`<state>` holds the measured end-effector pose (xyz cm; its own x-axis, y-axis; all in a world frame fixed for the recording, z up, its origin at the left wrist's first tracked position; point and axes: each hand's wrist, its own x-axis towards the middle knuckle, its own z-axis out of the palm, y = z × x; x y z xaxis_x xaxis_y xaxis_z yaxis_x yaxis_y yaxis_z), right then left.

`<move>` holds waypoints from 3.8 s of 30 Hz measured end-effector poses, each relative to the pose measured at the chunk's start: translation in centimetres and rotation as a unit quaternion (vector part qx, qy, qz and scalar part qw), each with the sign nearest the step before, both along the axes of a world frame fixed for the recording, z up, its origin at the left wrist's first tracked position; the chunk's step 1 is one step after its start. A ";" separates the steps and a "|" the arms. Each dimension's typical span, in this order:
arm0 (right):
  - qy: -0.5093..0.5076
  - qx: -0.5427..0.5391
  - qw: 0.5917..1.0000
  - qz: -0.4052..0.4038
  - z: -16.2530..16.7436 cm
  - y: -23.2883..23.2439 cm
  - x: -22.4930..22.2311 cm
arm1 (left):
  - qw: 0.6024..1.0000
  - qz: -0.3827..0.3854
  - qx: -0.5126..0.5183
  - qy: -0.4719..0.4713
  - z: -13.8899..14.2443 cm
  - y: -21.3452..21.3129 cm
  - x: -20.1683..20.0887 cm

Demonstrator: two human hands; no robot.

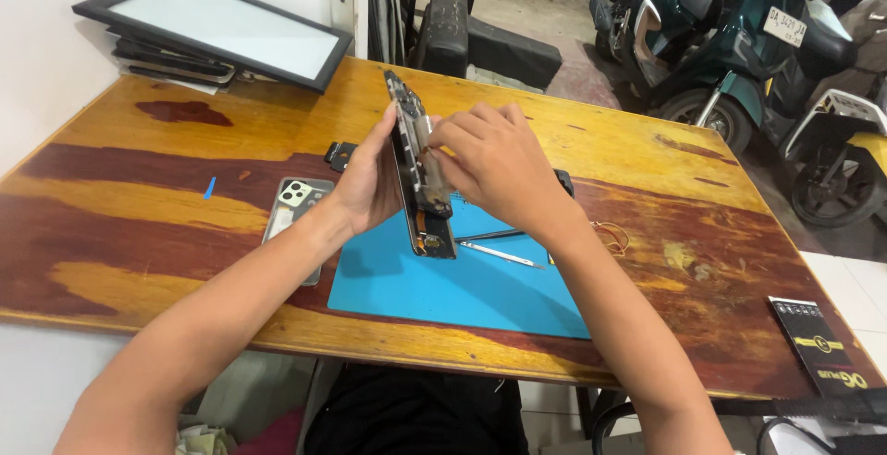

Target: The person repairs a disassembled smartphone on a blue mat, prying at the frame with a metal tool, brushing dust from the internals, and working around the board. They then remove the old battery from the housing and press a new battery into place inside the phone body.

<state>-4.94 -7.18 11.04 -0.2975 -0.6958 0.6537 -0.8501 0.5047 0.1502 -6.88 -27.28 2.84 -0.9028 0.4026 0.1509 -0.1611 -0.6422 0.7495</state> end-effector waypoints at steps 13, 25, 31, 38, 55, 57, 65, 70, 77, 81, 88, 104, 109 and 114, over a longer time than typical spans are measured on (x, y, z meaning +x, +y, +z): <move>-0.414 -0.178 0.892 -0.025 -1.8 -1.0 0.3 | 0.992 0.079 0.057 0.078 -0.8 0.0 -1.1; -0.477 -0.194 0.857 -0.025 -3.7 -0.7 -2.0 | 0.983 0.096 0.071 0.141 -1.1 -0.7 -2.7; -0.430 -0.196 0.881 -0.020 -4.2 -0.5 -2.3 | 0.977 0.117 0.075 0.164 -1.3 -0.9 -3.4; -0.434 -0.208 0.876 -0.015 -4.8 -1.1 -2.3 | 0.974 0.153 0.076 0.151 -1.7 -0.8 -4.2; -0.393 -0.224 0.891 0.032 -5.8 -0.7 -3.0 | 0.963 0.224 0.081 0.125 -1.8 -1.1 -5.1; -0.442 -0.236 0.864 0.044 -5.6 -0.6 -3.0 | 0.963 0.222 0.088 0.123 -1.6 -1.2 -5.3; -0.394 -0.221 0.891 0.049 -6.0 -0.5 -2.9 | 0.964 0.211 0.105 0.125 -1.7 -0.6 -5.4; -0.435 -0.203 0.877 0.027 -6.0 -0.4 -3.1 | 0.966 0.192 0.108 0.134 -1.7 -0.2 -5.3; -0.207 -0.157 0.965 0.041 -7.5 -1.6 -2.2 | 0.967 0.174 0.155 0.102 -1.9 -0.1 -6.1; -0.182 -0.107 0.977 -0.006 -8.0 -2.5 -2.1 | 0.970 0.166 0.152 0.095 -1.8 -0.7 -6.2; -0.184 -0.077 0.980 -0.025 -7.3 -3.4 -1.4 | 0.974 0.117 0.140 0.134 -2.0 -0.7 -5.2; -0.224 -0.045 0.974 -0.002 -5.1 -2.8 -2.1 | 0.962 0.117 0.125 0.211 -1.1 -1.5 -5.0; -0.253 -0.054 0.966 0.023 -4.9 -2.7 -2.1 | 0.960 0.154 0.088 0.217 -1.7 -1.6 -5.5; -0.284 -0.057 0.957 0.031 -4.7 -2.8 -2.0 | 0.944 0.199 0.085 0.249 -2.3 -1.7 -6.1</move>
